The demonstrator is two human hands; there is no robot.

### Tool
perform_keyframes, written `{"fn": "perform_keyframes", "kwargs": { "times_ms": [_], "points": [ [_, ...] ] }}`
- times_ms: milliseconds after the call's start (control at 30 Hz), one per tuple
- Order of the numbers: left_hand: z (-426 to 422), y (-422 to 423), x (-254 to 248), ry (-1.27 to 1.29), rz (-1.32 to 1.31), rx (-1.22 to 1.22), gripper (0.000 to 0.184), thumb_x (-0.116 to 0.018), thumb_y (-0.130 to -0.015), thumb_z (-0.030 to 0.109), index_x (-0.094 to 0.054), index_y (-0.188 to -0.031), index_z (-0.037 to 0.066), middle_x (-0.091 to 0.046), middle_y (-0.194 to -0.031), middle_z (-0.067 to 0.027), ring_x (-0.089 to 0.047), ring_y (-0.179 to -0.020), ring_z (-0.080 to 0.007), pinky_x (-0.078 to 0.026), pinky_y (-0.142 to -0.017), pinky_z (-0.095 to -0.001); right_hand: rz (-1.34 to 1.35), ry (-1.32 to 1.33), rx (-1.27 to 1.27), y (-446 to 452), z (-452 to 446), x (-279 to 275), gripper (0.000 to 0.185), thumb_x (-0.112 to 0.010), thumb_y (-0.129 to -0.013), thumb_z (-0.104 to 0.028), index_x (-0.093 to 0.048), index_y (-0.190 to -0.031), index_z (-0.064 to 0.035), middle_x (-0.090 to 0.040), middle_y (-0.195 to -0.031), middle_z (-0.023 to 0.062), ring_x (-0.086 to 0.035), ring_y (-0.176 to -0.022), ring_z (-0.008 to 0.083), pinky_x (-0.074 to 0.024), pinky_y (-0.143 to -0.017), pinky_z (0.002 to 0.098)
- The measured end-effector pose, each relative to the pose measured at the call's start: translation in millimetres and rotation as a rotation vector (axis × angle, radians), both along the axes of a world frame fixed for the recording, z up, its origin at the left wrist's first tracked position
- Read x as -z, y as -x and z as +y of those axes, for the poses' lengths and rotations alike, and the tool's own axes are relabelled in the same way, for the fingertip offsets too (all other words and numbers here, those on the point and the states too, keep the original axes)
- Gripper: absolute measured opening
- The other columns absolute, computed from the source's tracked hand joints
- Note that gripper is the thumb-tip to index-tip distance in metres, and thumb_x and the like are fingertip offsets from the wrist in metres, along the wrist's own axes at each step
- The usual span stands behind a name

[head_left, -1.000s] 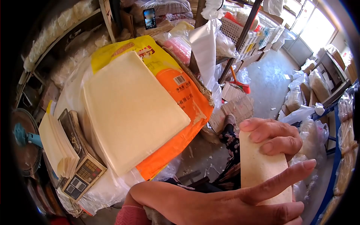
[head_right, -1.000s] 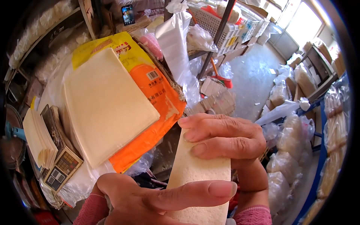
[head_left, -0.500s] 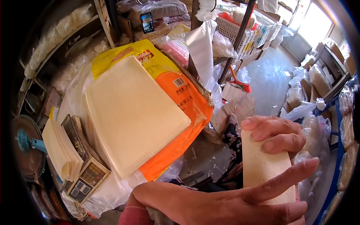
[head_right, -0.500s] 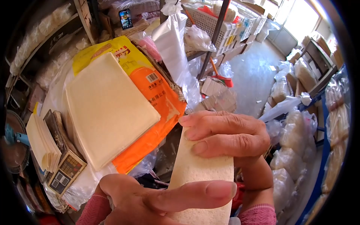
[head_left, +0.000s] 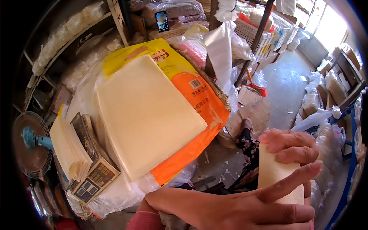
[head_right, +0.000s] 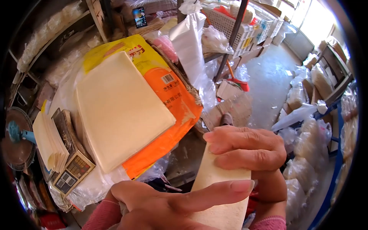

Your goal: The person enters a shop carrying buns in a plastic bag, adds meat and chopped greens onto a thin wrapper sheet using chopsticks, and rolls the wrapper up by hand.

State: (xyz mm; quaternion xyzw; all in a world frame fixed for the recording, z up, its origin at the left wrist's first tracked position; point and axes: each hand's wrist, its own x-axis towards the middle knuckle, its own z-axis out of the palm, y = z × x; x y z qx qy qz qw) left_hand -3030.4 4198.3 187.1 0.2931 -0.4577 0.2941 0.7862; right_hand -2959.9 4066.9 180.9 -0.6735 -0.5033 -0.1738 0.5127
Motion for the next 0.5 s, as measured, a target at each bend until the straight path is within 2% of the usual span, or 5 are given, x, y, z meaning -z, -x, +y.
{"fn": "perform_keyframes", "kwargs": {
  "times_ms": [67, 200, 367, 500],
  "points": [
    [3, -4, 3, 0.011, 0.01, -0.035, 0.004, -0.057, -0.08, 0.0, -0.061, -0.08, 0.002, -0.064, -0.08, -0.011, -0.063, -0.083, -0.0256, -0.022, -0.101, -0.0653, 0.033, -0.028, -0.041, -3, 0, -2, 0.016, -0.068, -0.074, -0.007, -0.063, -0.083, 0.0046, -0.064, -0.082, 0.0197, -0.066, -0.079, 0.033, -0.0545, -0.071, 0.0395],
    [8, -7, 6, 0.029, 0.017, -0.081, 0.004, -0.058, -0.08, 0.0, -0.061, -0.08, 0.002, -0.064, -0.081, -0.011, -0.063, -0.084, -0.0256, -0.021, -0.101, -0.0657, -0.001, 0.019, -0.059, -5, -1, 2, 0.017, -0.069, -0.073, -0.007, -0.063, -0.084, 0.0043, -0.064, -0.083, 0.02, -0.066, -0.079, 0.0338, -0.0544, -0.072, 0.0398],
    [26, -21, 8, -0.075, -0.054, -0.001, 0.003, -0.06, -0.079, -0.001, -0.061, -0.079, 0.002, -0.066, -0.084, -0.0123, -0.064, -0.084, -0.0261, -0.015, -0.102, -0.0677, 0.007, 0.042, -0.043, -7, 2, 1, 0.015, -0.065, -0.075, -0.005, -0.064, -0.085, 0.005, -0.063, -0.083, 0.019, -0.066, -0.078, 0.0344, -0.0544, -0.071, 0.0402],
    [37, -24, 10, -0.124, 0.013, 0.086, 0.002, -0.06, -0.08, 0.001, -0.061, -0.079, 0.002, -0.066, -0.084, -0.0123, -0.065, -0.085, -0.0269, -0.015, -0.103, -0.0663, 0.02, 0.089, 0.006, -6, 2, 0, 0.012, -0.062, -0.075, -0.002, -0.065, -0.085, 0.0032, -0.064, -0.083, 0.0177, -0.066, -0.077, 0.0338, -0.0544, -0.07, 0.038]
  ]
}}
